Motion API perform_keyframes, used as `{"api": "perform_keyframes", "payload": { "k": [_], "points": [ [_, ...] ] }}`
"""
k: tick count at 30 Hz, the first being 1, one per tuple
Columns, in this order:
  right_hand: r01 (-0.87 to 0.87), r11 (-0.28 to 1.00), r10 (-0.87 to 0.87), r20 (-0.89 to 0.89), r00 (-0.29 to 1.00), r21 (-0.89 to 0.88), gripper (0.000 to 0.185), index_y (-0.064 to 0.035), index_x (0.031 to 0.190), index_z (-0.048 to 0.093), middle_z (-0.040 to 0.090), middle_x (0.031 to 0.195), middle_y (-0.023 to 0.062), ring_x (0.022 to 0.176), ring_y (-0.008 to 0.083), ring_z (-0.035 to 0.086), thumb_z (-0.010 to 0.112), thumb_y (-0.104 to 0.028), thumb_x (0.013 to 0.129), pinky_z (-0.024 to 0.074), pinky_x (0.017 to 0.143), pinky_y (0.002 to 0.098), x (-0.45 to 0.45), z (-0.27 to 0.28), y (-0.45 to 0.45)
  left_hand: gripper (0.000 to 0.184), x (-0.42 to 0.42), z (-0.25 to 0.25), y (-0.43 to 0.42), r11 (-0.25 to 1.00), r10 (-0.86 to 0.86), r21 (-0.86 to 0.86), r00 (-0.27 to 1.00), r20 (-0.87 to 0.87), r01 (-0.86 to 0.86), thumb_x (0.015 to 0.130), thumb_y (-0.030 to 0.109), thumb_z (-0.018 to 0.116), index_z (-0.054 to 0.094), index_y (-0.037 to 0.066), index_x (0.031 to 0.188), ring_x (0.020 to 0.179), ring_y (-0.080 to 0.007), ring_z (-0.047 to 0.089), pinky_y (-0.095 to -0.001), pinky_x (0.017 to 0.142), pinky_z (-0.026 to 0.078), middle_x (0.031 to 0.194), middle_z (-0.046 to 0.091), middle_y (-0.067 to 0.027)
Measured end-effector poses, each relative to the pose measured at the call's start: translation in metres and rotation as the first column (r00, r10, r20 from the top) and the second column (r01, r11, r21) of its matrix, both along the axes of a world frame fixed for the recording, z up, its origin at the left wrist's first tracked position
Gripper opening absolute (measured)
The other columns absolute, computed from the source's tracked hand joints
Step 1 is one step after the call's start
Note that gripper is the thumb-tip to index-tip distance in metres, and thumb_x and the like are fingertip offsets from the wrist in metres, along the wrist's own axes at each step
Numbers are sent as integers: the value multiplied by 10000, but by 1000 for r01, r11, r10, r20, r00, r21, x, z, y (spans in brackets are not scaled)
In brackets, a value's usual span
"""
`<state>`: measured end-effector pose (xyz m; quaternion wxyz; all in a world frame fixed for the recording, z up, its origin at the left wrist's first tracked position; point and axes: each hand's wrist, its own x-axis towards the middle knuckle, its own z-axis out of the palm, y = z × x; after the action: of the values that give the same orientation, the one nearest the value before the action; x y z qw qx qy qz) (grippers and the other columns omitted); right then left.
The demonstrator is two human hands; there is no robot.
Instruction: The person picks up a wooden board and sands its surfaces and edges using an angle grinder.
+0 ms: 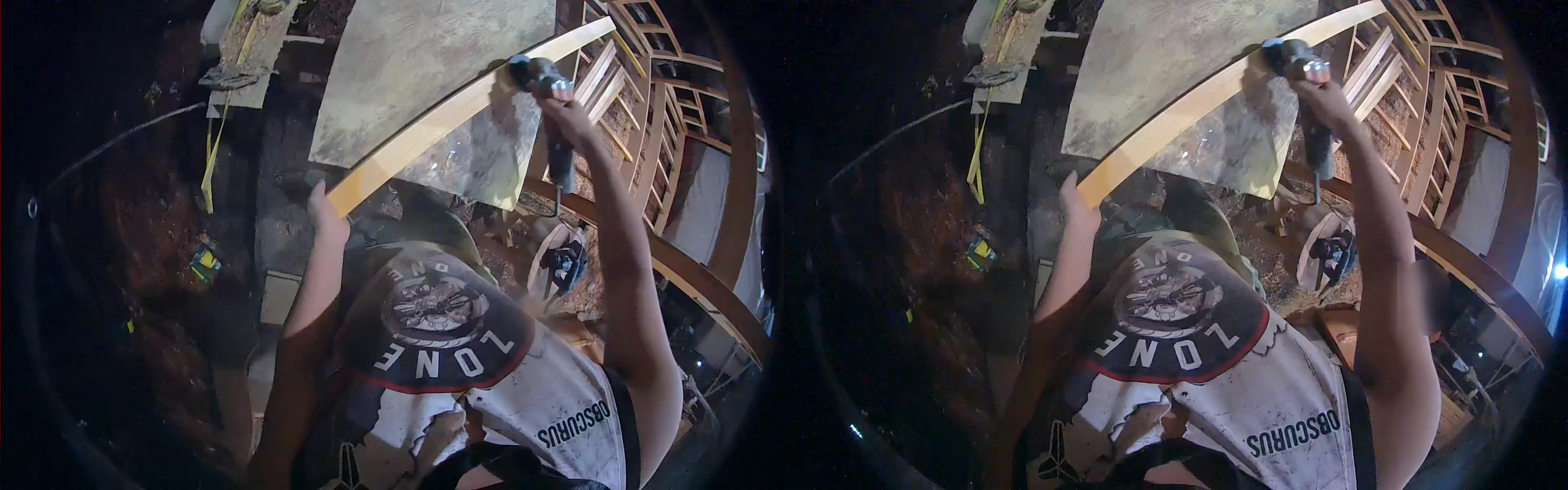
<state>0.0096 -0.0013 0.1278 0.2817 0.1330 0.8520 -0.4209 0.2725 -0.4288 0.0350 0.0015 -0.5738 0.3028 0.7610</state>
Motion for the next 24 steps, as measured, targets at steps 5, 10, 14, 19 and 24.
{"api": "perform_keyframes", "payload": {
  "k": [5, 10, 14, 19, 24],
  "points": [
    [-220, 973, 219, -30, 975, -67, 367, -30, 1203, 644, 681, 1048, 28, 927, 124, 615, 734, -173, 878, 502, 841, 290, 86, 1, -53, 524, 0, -7, -17, 983, -115, 124, 977, -177, 138, 1039, 467, 433, 568, -17, 1190, 1138, -273, 608, -397, 1031, 422, 1157, 653, -166],
    [-330, 935, 332, -2, 943, -128, 472, 7, 1211, 601, 710, 1065, 135, 996, 223, 681, 769, -187, 814, 515, 906, 369, 148, 4, -126, 678, -10, -6, -18, 927, -80, 326, 949, -305, 183, 1040, 575, 374, 504, -58, 1246, 1190, -337, 569, -449, 1092, 373, 1235, 615, -214],
    [-354, 918, 346, -76, 935, -181, 500, 18, 1189, 592, 704, 1061, 191, 1008, 310, 696, 783, -225, 796, 522, 897, 404, 170, 15, -167, 774, -23, -31, -16, 781, -22, 524, 854, -520, 339, 988, 690, 353, 540, -37, 1177, 1215, -372, 548, -499, 1078, 394, 1244, 597, -231],
    [-433, 901, 433, 9, 901, -9, 552, 16, 1188, 562, 692, 1069, 225, 1036, 366, 685, 798, -267, 777, 520, 902, 422, 176, 37, -184, 927, -40, -12, 2, 879, -103, 423, 953, -285, 222, 912, 795, 386, 508, -64, 1237, 1150, -373, 581, -506, 1000, 457, 1260, 596, -246],
    [-400, 911, 402, -6, 916, -105, 436, -10, 1218, 585, 687, 1038, 85, 953, 155, 644, 740, -163, 840, 518, 876, 330, 171, 31, -162, 922, -43, -29, -5, 792, 19, 540, 873, -487, 284, 887, 836, 360, 584, -36, 1085, 1076, -371, 631, -505, 927, 514, 1105, 663, -236]
  ]
}}
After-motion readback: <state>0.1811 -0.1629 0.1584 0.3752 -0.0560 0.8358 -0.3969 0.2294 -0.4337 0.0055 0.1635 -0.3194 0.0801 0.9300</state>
